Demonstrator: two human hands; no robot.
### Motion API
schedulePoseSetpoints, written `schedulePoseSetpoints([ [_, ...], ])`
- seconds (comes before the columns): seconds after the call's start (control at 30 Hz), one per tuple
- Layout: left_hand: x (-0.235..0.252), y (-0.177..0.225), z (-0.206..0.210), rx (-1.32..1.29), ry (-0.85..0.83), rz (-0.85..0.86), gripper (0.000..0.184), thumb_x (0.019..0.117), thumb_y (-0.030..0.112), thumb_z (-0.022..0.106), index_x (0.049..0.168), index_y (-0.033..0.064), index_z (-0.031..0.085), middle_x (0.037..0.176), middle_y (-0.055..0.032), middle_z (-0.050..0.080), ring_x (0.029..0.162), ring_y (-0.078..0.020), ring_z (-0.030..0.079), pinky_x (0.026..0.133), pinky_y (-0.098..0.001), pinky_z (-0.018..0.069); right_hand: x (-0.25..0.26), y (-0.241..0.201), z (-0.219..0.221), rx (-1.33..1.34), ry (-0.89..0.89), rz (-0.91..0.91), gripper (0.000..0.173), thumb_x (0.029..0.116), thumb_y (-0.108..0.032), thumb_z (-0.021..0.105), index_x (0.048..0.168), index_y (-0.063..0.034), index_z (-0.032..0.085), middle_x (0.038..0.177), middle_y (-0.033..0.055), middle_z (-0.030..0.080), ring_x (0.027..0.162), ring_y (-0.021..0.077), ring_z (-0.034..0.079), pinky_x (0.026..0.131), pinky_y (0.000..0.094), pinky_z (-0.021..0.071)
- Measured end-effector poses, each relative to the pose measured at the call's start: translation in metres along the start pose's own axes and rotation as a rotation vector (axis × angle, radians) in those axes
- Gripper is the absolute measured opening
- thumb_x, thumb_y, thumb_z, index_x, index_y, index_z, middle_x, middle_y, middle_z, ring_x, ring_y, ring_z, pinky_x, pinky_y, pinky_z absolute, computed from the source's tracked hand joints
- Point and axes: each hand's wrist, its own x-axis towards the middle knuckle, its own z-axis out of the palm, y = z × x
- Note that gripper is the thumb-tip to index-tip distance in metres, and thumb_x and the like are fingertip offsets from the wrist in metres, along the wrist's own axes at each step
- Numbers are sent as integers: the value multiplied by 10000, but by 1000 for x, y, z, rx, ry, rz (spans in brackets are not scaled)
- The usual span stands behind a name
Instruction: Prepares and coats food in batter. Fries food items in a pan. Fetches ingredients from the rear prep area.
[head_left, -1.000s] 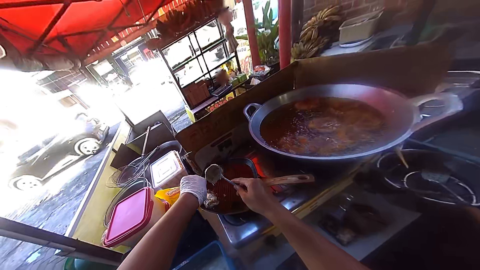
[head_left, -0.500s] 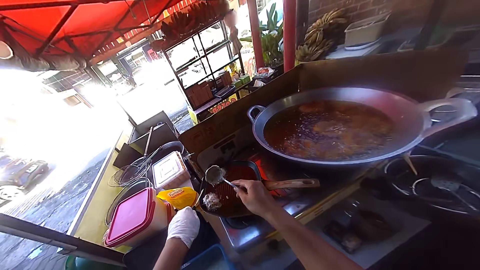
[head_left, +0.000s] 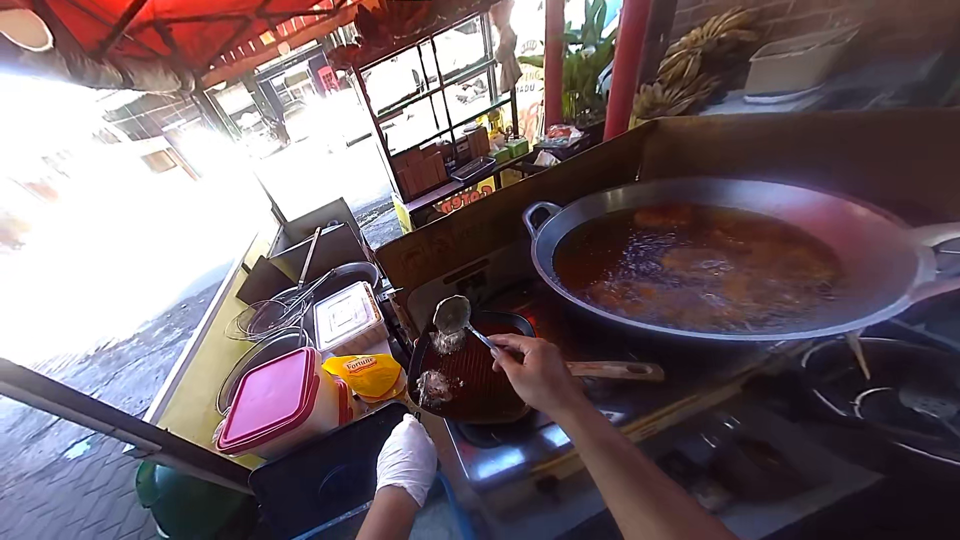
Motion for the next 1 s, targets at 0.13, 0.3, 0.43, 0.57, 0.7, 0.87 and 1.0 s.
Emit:
schedulePoseSetpoints([
  [0.13,12,-16,19,117,134,-28,438,1081,286,358,1446,112,526,1290,-114,667,1116,-275,700,918,-476,581,-1,1,1,-5,-29,16,216,1047,-230,606,1203,-208,754,822,-67,745,697,47,685,695,308,604],
  [0.3,5,-26,24,115,170,-47,454,1076,280,378,1483,118,498,1299,-130,648,1097,-283,703,907,-464,588,-1,2,2,-15,-61,14,213,1046,-224,605,1198,-211,754,818,-72,745,694,44,681,703,301,600],
  [0.43,6,-23,29,137,196,-79,450,1065,270,405,1478,118,499,1266,-127,658,1055,-286,716,869,-459,601,-1,2,5,-28,-122,14,219,1046,-220,592,1193,-208,754,828,-64,744,711,52,688,722,305,602],
  [0.57,8,-15,28,214,208,-69,453,1059,272,419,1484,143,506,1279,-115,654,1020,-280,724,845,-459,605,0,2,13,-57,-204,11,228,1042,-244,576,1179,-211,755,859,-54,745,737,57,694,754,318,604],
  [0.7,7,-15,20,312,252,-6,465,1057,236,417,1512,163,484,1263,-131,659,995,-289,727,819,-449,608,2,1,13,-75,-255,18,249,1048,-271,551,1202,-225,742,890,-58,746,775,56,700,788,316,601],
  [0.87,-29,-13,-9,306,220,58,471,1068,177,399,1531,134,477,1339,-187,627,1102,-338,697,896,-467,584,3,4,7,-83,-257,8,248,1049,-269,553,1202,-219,741,873,-59,744,764,55,699,783,310,599],
  [1.0,-47,-22,-18,260,195,111,469,1090,259,357,1534,184,487,1390,-177,613,1169,-365,668,940,-541,548,5,7,2,-116,-277,4,268,1049,-289,541,1218,-217,736,888,-55,748,789,59,705,810,313,597],
])
